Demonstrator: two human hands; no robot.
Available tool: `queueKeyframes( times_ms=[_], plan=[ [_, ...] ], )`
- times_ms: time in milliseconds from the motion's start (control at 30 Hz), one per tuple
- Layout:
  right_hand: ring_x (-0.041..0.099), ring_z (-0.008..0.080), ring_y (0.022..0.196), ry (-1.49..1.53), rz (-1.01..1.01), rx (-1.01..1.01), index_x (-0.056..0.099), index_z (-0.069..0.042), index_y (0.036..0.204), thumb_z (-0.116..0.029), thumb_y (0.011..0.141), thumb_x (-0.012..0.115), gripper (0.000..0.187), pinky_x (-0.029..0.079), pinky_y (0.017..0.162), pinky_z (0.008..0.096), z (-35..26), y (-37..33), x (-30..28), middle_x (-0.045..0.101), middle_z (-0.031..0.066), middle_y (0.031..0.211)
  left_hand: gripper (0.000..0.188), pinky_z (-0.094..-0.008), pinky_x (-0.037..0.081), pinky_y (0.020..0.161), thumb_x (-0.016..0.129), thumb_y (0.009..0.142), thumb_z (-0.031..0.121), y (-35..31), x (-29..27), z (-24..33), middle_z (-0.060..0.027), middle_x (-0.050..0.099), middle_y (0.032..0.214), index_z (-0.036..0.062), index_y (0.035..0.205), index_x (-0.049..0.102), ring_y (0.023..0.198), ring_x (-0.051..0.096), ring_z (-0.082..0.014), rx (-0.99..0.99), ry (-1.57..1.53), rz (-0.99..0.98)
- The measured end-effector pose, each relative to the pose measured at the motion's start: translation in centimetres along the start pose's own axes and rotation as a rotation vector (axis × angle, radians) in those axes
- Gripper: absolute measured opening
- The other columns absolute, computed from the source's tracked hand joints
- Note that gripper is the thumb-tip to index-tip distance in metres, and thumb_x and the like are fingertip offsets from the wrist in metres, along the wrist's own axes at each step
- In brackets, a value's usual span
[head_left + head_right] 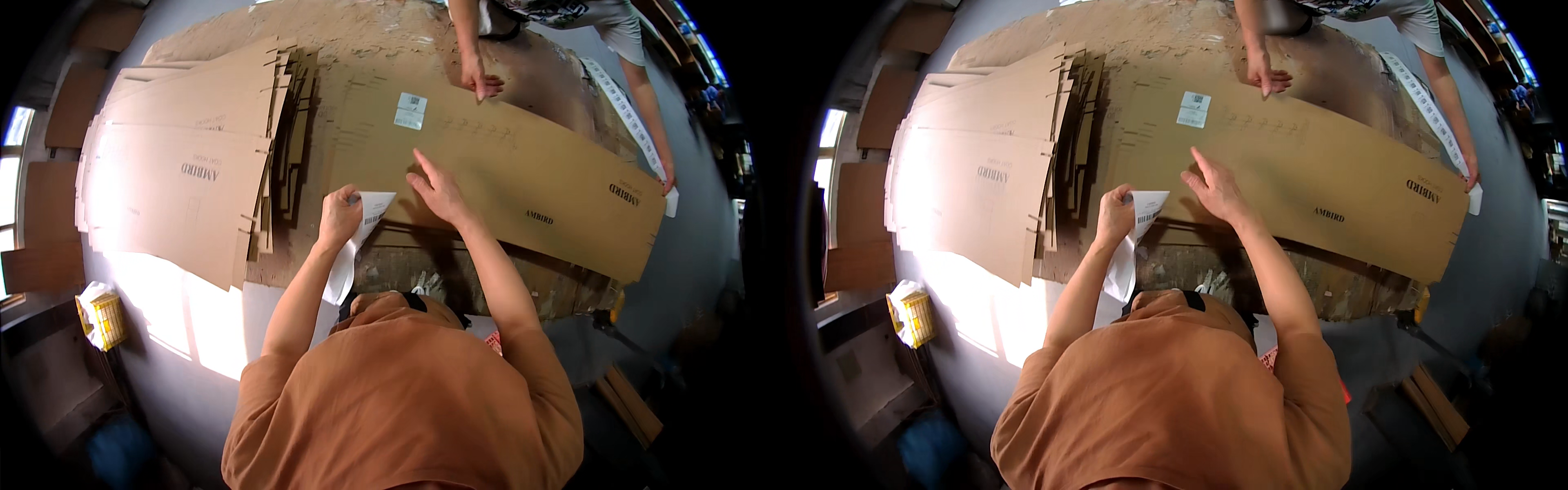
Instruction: The person stands at a workbench and repeatedly applies small white labels to flat cardboard pieces. They peel each label from a backing sheet and press it onto the cardboard surface. A second person is visible in the background performing a similar labeling task.
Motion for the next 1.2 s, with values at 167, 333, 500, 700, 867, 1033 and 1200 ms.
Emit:
queueKeyframes(
  times_ms=[167, 333, 500, 700, 867, 1033, 1200],
  plan=[
    [0.058, 0.01, 0.088, 0.778, 0.01, 0.054, 0.048, -0.002, 0.128, -0.004, 0.086, 0.064, 0.044, 0.048, 0.082, 0.0264, -6.5, -6.5, 1.8, 0.062, 0.0041, 0.093, 0.019, -0.0297, 0.047, 0.058, 0.068, 0.075, 0.017, -3.4, -0.2, 2.2, -0.0112, 0.063, 0.065, -0.0019, 0.079, 0.064, 0.06, 0.056, -0.0116, -0.001, -0.028, 0.015],
    [0.057, 0.0087, 0.082, 0.694, 0.037, 0.024, 0.059, -0.002, 0.113, -0.001, 0.084, 0.065, 0.029, 0.049, 0.078, 0.0248, -7.9, -9.3, 1.3, 0.063, 0.0018, 0.086, 0.02, -0.0287, 0.049, 0.066, 0.073, 0.071, 0.01, -7.0, -0.6, 5.2, -0.009, 0.066, 0.079, -0.0004, 0.087, 0.066, 0.071, 0.06, -0.0148, 0.13, 0.005, 0.124],
    [0.058, 0.0074, 0.083, 0.713, -0.029, 0.06, 0.061, 0.001, 0.11, -0.001, 0.086, 0.063, 0.024, 0.05, 0.076, 0.0214, -8.5, -11.2, -0.1, 0.064, 0.0032, 0.091, 0.031, -0.03, 0.051, 0.08, 0.069, 0.071, -0.001, -9.8, -0.6, 8.4, -0.0103, 0.067, 0.097, 0.0027, 0.102, 0.067, 0.092, 0.064, -0.0213, 0.478, -0.081, 0.01],
    [0.057, 0.0066, 0.081, 0.688, -0.038, 0.064, 0.062, 0.001, 0.105, -0.002, 0.086, 0.064, 0.019, 0.049, 0.072, 0.0213, -8.9, -12.1, -1.1, 0.062, 0.0027, 0.088, 0.014, -0.0234, 0.051, 0.07, 0.064, 0.078, -0.004, -11.1, 1.5, 6.6, -0.0043, 0.067, 0.083, -0.0013, 0.092, 0.065, 0.076, 0.061, -0.0081, 0.138, -0.342, -0.096],
    [0.058, 0.007, 0.078, 0.321, 0.158, -0.096, 0.065, 0.0, 0.094, -0.003, 0.084, 0.066, 0.011, 0.049, 0.068, 0.0227, -8.7, -11.9, -1.4, 0.062, 0.0022, 0.085, 0.016, -0.028, 0.048, 0.063, 0.067, 0.075, 0.008, -10.3, 2.2, 4.9, -0.0116, 0.067, 0.075, -0.0017, 0.087, 0.066, 0.069, 0.062, -0.013, 0.081, -0.123, 0.016],
    [0.057, 0.009, 0.069, 0.25, 0.198, -0.1, 0.065, 0.0, 0.091, -0.004, 0.084, 0.065, 0.008, 0.048, 0.064, 0.024, -7.6, -10.6, -1.5, 0.063, 0.0025, 0.079, 0.02, -0.0327, 0.048, 0.064, 0.065, 0.077, 0.015, -8.9, 1.9, 3.8, -0.0174, 0.066, 0.074, -0.0023, 0.087, 0.066, 0.066, 0.064, -0.0245, 0.038, 0.097, 0.039],
    [0.054, 0.0076, 0.059, 0.417, 0.213, 0.096, 0.065, 0.0, 0.09, -0.007, 0.087, 0.062, 0.009, 0.045, 0.056, 0.0223, -3.9, -6.6, -2.8, 0.061, 0.002, 0.07, 0.021, -0.0365, 0.049, 0.07, 0.064, 0.076, 0.014, -6.5, 2.2, 0.6, -0.019, 0.066, 0.08, -0.0012, 0.091, 0.067, 0.074, 0.065, -0.031, -0.016, 0.123, -0.004]
  ],
)
Point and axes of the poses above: each hand's wrist, its own y-axis towards the middle knuckle, its own x-axis out of the palm, z = x × y, the point moved 2 cm from there along y, towards the middle knuckle
